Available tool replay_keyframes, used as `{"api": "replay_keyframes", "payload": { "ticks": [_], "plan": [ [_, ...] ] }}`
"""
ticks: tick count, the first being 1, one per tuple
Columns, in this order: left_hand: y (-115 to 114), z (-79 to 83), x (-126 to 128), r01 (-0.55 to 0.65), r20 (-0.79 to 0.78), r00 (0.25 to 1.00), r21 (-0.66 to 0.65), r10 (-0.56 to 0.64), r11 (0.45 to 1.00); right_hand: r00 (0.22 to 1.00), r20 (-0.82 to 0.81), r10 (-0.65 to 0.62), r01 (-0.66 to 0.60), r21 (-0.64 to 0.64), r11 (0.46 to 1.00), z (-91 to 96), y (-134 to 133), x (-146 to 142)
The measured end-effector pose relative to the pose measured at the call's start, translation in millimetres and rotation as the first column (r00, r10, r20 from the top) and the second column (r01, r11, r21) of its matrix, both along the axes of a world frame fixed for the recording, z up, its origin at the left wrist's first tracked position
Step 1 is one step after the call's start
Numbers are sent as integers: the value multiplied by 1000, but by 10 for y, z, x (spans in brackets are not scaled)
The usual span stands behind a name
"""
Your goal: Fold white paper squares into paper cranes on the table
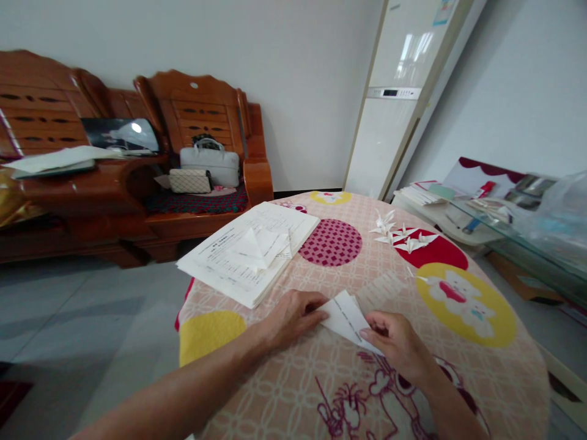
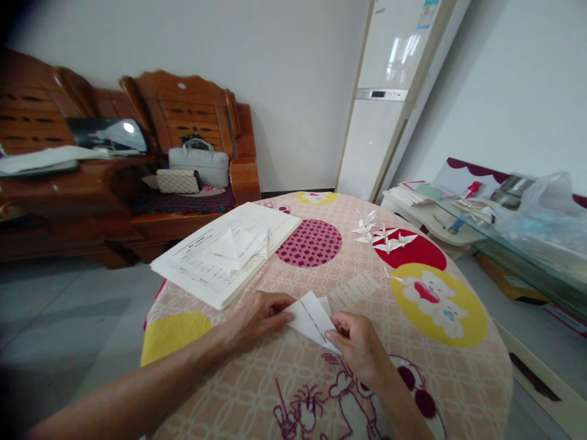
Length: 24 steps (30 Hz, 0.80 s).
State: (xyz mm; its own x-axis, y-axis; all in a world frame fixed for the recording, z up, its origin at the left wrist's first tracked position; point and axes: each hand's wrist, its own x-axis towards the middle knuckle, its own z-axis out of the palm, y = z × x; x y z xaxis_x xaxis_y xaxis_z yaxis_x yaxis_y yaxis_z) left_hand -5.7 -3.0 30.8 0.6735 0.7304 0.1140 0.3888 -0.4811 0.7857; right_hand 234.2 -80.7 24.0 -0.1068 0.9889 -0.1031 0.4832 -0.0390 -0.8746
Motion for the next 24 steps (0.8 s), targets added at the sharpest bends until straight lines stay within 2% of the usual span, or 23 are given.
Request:
{"api": "replay_keyframes", "payload": {
  "ticks": [2,5,8,12,17,24],
  "plan": [
    [40,-33,37,-63,19,998,-61,65,996,996,-64,-58,56,-21,998,-47,15,-10],
    [102,-85,96,-112,34,993,-82,115,990,993,-28,-115,116,25,993,-87,15,-22],
    [146,-118,148,-121,11,992,-53,122,991,991,36,-129,127,46,991,-98,1,-20],
    [177,-153,199,-112,-22,994,-5,111,994,993,21,-116,116,-2,993,-125,-2,-13],
    [192,-189,231,-111,-50,992,49,113,993,976,23,-215,215,37,976,-167,14,0],
    [197,-205,245,-105,-100,989,65,111,992,987,49,-153,152,18,988,-190,2,12]
  ]
}}
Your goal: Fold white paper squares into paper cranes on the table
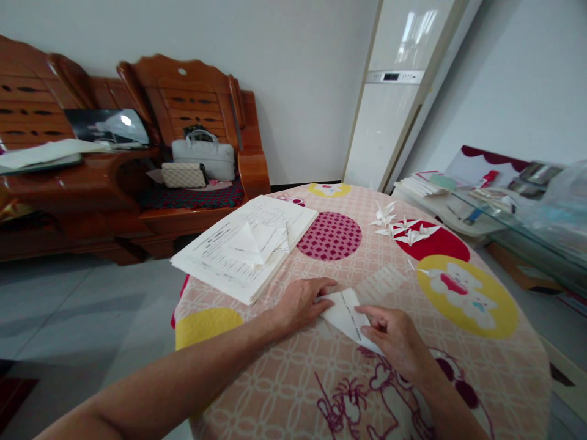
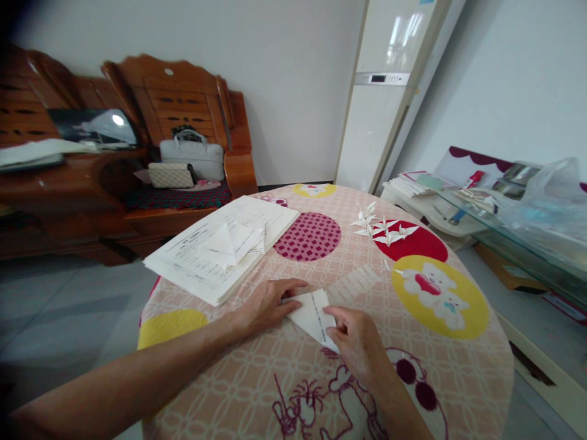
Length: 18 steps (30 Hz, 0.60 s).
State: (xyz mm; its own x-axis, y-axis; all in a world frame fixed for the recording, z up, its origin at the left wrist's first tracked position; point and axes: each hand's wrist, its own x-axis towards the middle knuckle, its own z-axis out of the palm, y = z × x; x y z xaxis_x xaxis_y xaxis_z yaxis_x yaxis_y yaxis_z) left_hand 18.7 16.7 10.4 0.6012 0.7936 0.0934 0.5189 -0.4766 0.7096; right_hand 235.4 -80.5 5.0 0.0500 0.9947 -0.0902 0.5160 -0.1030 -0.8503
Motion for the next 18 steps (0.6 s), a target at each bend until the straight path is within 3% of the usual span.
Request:
{"api": "replay_keyframes", "payload": {
  "ticks": [18],
  "plan": [
    [2,-29,64,-92,-88,992,34,94,995,999,-36,2,-8,-157,988,70,-34,-24]
  ]
}}
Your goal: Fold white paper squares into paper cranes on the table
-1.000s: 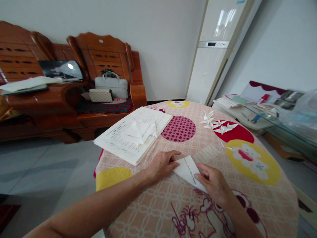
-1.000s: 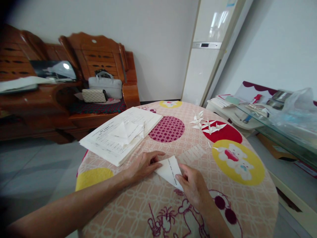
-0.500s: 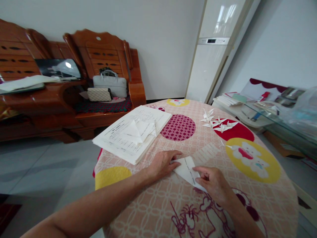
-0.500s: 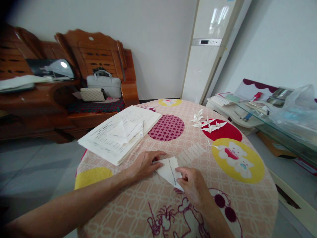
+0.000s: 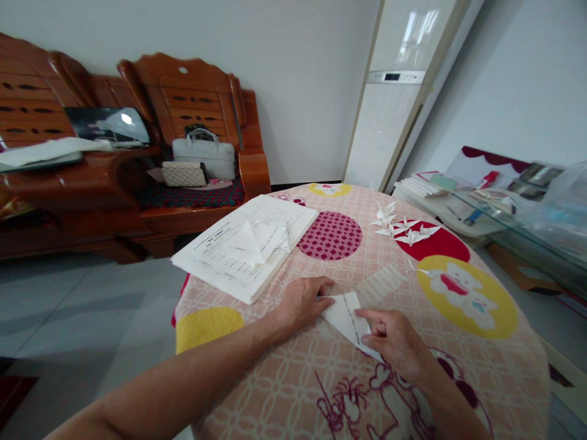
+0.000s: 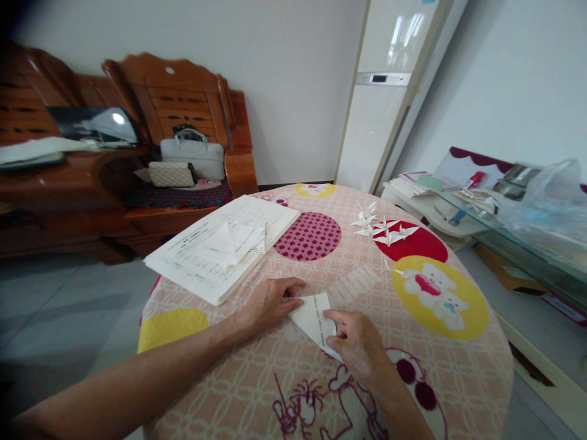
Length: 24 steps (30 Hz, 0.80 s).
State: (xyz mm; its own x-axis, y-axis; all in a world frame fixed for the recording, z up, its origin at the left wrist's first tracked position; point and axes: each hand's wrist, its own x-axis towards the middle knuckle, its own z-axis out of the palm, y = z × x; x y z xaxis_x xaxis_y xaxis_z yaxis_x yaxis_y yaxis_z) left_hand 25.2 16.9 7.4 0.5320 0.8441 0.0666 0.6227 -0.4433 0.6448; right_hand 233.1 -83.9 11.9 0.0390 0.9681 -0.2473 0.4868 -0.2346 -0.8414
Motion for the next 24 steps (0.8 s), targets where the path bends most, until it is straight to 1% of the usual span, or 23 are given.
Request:
{"api": "replay_keyframes", "payload": {
  "ticks": [4,7,11,15,19,24],
  "plan": [
    [-13,-8,-10,-6,5,1000,7,6,1000,998,-43,-49,51,34,998,-22,14,-6],
    [-21,0,-10,-9,-5,1000,8,9,1000,993,-103,-65,67,24,997,-15,21,-8],
    [-30,35,-4,-16,-35,999,-4,16,1000,984,-169,-54,49,-37,998,44,10,-3],
    [-35,44,-5,-10,-45,999,-2,10,1000,978,-201,-54,31,-116,993,70,5,2],
    [-47,51,-17,3,-30,1000,-14,-4,1000,970,-232,-76,54,-97,994,76,7,-12],
    [-78,101,-53,8,-13,1000,-30,-9,1000,954,-296,-44,15,-98,995,110,-46,-28]
  ]
}}
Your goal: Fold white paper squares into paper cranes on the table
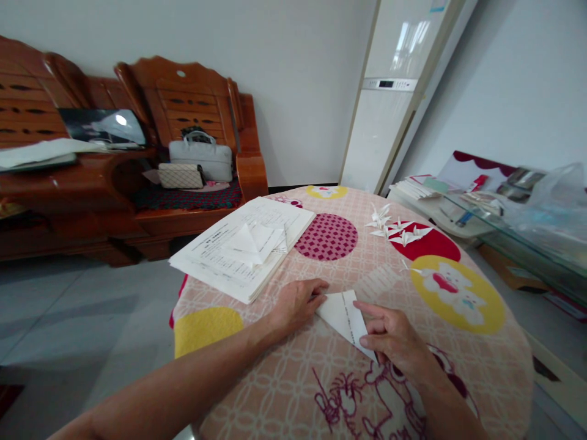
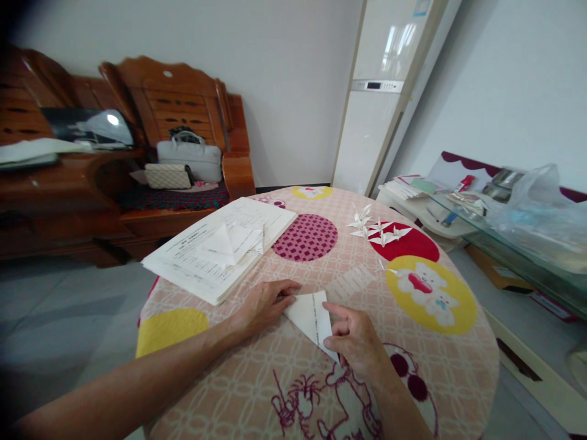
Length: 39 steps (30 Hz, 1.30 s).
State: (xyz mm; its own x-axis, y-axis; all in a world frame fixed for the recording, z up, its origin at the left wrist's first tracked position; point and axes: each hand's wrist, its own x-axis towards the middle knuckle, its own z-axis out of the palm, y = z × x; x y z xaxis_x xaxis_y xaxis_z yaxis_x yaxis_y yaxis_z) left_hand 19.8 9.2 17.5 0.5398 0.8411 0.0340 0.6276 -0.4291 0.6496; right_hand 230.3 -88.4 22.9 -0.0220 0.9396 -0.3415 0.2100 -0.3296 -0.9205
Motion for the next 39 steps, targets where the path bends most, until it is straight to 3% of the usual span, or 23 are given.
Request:
{"api": "replay_keyframes", "payload": {
  "ticks": [10,26,30,39],
  "plan": [
    [-1,-40,-4,-36,3,999,35,36,999,991,132,-24,15,69,998,-87,-140,-37],
    [1,-56,5,-41,2,999,52,41,998,989,149,-6,-4,65,998,-130,-134,-15],
    [3,-23,14,-53,2,999,25,53,998,993,121,-12,-4,129,992,-145,-139,-31],
    [11,-60,-1,-47,56,997,15,46,999,971,228,-71,23,206,978,-239,-130,-39]
  ]
}}
